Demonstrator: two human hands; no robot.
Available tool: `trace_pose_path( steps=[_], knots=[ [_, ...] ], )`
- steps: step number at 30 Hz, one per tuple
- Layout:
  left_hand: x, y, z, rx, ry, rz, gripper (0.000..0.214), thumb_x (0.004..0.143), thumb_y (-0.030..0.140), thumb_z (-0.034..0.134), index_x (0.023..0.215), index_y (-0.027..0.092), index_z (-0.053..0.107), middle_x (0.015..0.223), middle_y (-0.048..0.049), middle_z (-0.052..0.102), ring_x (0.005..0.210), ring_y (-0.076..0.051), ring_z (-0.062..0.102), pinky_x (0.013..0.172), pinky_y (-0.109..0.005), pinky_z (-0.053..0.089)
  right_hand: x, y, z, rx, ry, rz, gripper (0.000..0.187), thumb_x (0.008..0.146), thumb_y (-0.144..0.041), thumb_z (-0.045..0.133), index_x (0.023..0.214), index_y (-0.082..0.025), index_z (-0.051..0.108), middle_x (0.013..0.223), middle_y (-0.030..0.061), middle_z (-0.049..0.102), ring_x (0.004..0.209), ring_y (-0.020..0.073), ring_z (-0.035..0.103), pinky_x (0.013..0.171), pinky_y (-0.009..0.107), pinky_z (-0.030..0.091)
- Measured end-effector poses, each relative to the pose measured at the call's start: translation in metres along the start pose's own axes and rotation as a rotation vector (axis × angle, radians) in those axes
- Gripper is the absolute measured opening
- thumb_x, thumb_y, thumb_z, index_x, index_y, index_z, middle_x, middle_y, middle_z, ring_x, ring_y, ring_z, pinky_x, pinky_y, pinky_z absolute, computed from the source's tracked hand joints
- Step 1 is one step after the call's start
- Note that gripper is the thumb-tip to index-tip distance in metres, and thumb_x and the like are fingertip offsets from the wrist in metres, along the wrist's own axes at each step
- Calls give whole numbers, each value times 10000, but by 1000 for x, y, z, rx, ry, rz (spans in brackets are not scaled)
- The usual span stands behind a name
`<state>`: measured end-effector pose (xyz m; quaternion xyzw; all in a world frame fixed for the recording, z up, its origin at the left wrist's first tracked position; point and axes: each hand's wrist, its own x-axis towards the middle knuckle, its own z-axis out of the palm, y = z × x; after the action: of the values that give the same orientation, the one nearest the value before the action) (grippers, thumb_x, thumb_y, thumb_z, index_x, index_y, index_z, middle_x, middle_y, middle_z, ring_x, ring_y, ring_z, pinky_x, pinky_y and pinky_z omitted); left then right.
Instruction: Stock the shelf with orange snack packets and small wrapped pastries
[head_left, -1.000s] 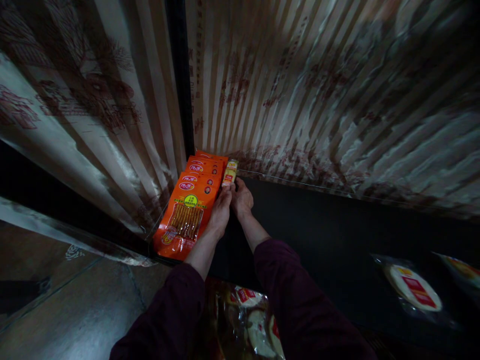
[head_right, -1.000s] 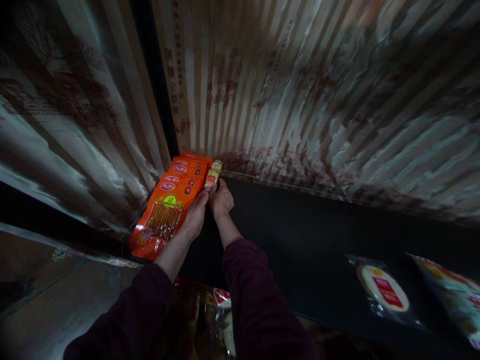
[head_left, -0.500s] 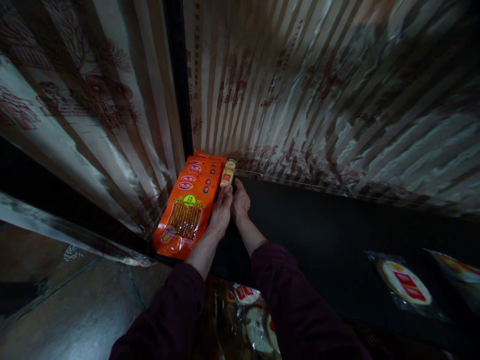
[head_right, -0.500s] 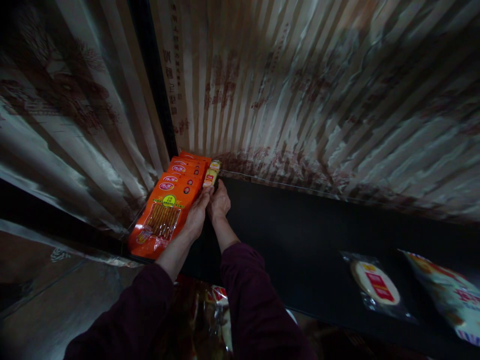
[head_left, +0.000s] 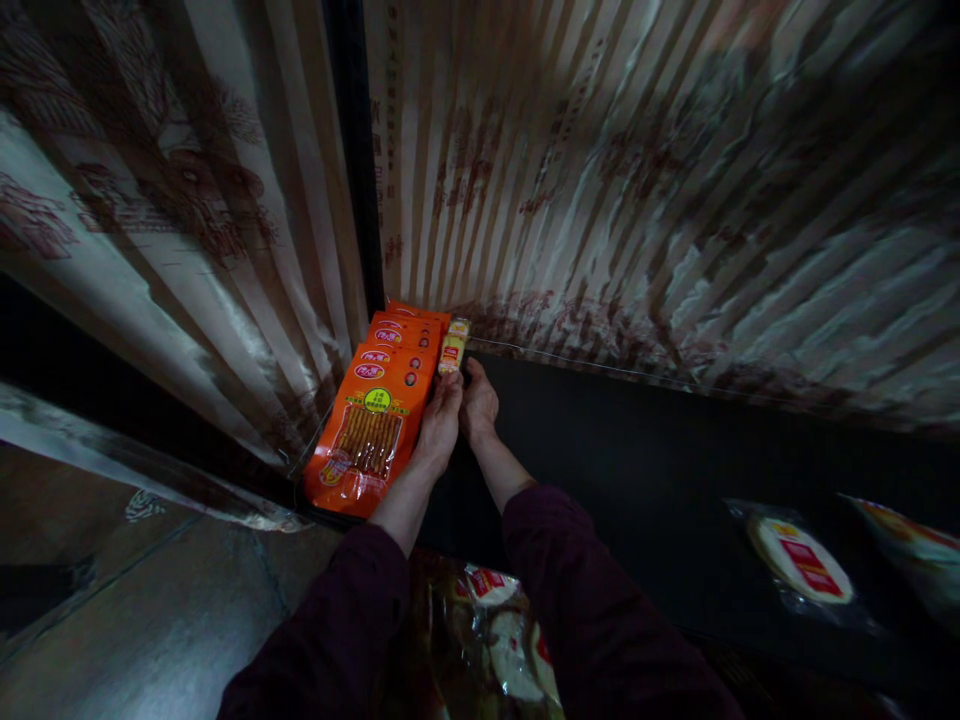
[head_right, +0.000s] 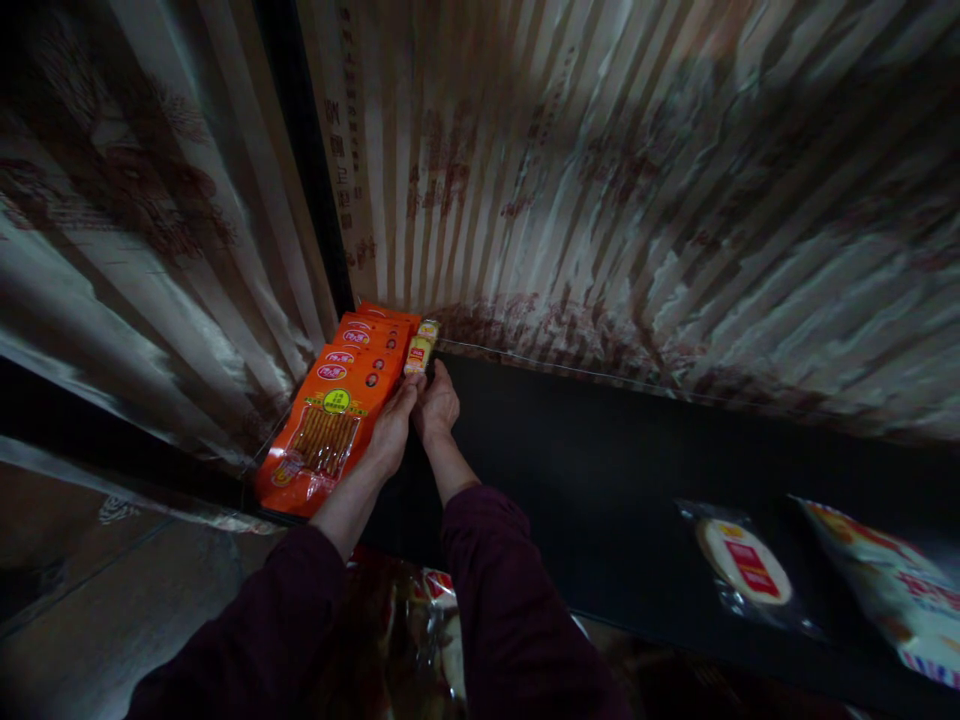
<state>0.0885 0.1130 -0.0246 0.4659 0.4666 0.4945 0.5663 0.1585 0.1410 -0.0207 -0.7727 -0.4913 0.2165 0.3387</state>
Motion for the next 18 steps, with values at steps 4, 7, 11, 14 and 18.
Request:
trace_pose_path(
  steps=[4, 7, 11, 14, 18],
  knots=[
    [-4, 5, 0, 59, -3, -26, 437, 925, 362, 395, 1273, 148, 549, 1466, -74, 413, 1391, -176, 310, 1169, -332, 223, -4, 4, 1, 45, 36, 2, 530, 870, -285, 440, 1366, -102, 410, 1340, 144, 533, 1149, 212, 560, 971, 319, 416],
    [-7, 5, 1, 110, 12, -9, 424, 927, 371, 391, 1268, 180, 554, 1479, -53, 393, 1400, -173, 290, 1170, -343, 219, -9, 7, 1, 63, 59, -9, 510, 862, -281, 438, 1344, -115, 436, 1317, 146, 537, 1105, 214, 577, 939, 324, 435],
    [-9, 5, 2, 139, 25, 27, 394, 920, 340, 399, 1245, 202, 572, 1483, -45, 390, 1403, -166, 281, 1161, -341, 235, -16, 10, -1, 39, 55, -10, 475, 852, -277, 448, 1300, -125, 487, 1265, 144, 557, 1059, 214, 595, 922, 317, 441],
    [-12, 3, 2, 142, 35, 16, 404, 912, 307, 401, 1236, 141, 576, 1477, -102, 393, 1386, -181, 320, 1148, -340, 262, -22, 13, -2, 16, 57, -35, 428, 838, -239, 451, 1244, -136, 540, 1222, 133, 571, 1030, 206, 599, 893, 304, 453],
    [-17, -4, 3, 172, 41, 32, 380, 903, 283, 405, 1195, 147, 606, 1431, -104, 461, 1364, -195, 364, 1147, -376, 267, -29, 18, -5, 4, 46, -83, 338, 827, -188, 437, 1103, -172, 632, 1124, 97, 602, 974, 189, 593, 849, 285, 462]
  ],
)
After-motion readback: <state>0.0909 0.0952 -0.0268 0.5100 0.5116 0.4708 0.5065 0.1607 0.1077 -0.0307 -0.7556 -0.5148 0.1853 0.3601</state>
